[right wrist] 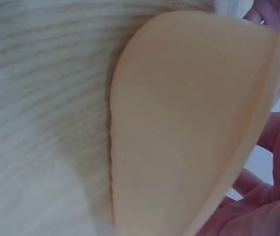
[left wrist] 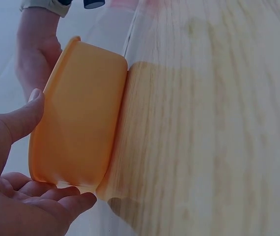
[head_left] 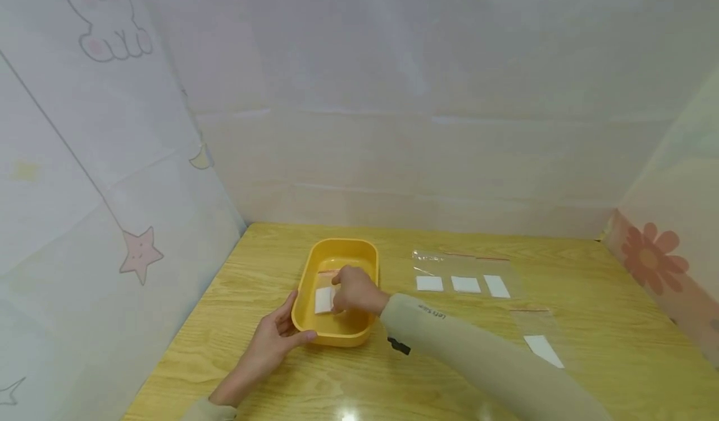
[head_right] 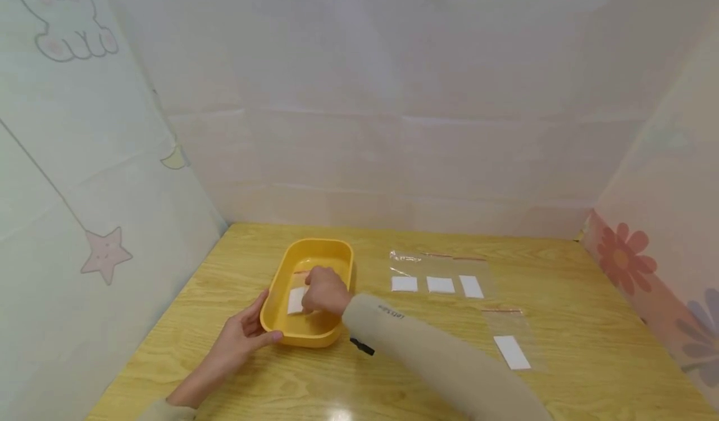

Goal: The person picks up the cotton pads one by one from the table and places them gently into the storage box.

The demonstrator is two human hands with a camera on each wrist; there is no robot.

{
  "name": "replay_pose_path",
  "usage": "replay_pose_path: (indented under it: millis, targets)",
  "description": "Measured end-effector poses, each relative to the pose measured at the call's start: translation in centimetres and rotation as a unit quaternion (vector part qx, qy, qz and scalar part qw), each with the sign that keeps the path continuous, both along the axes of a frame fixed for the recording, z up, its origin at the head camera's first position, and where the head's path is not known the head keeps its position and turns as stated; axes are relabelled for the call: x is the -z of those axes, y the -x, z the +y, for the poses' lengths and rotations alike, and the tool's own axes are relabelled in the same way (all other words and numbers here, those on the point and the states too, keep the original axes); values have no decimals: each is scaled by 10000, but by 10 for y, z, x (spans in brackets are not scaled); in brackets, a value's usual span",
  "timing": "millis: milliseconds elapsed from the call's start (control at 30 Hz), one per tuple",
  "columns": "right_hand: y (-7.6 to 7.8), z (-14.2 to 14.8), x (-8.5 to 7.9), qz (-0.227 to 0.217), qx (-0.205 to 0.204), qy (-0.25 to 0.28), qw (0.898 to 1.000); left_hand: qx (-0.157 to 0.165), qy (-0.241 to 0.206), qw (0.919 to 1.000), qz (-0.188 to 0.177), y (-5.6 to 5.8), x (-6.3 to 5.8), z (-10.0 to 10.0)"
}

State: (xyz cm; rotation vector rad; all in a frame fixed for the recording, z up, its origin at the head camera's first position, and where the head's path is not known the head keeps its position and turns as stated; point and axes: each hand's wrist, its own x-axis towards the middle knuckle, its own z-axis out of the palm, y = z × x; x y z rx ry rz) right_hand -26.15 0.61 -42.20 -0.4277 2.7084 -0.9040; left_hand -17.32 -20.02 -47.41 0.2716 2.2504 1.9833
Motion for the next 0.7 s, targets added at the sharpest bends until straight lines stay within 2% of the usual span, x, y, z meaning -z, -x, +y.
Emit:
replay_pose_path:
  millis: [167,367,533,700]
  targets:
    - [-9,4,-13,315,-350,-363,9982,-32,-17,10000,31,-1,1,0]
    - [-15,16,-38,818,-595,-311,9944,35,-113,9999,-21,-1,1,0]
    - [-23,42,-56,1016,-846,-23,9912,-33,-24,10000,2,-1,0,1]
    - [-32,78,-63,1092,-847,417,9895,-125,17,9999,59,-2,-1,1]
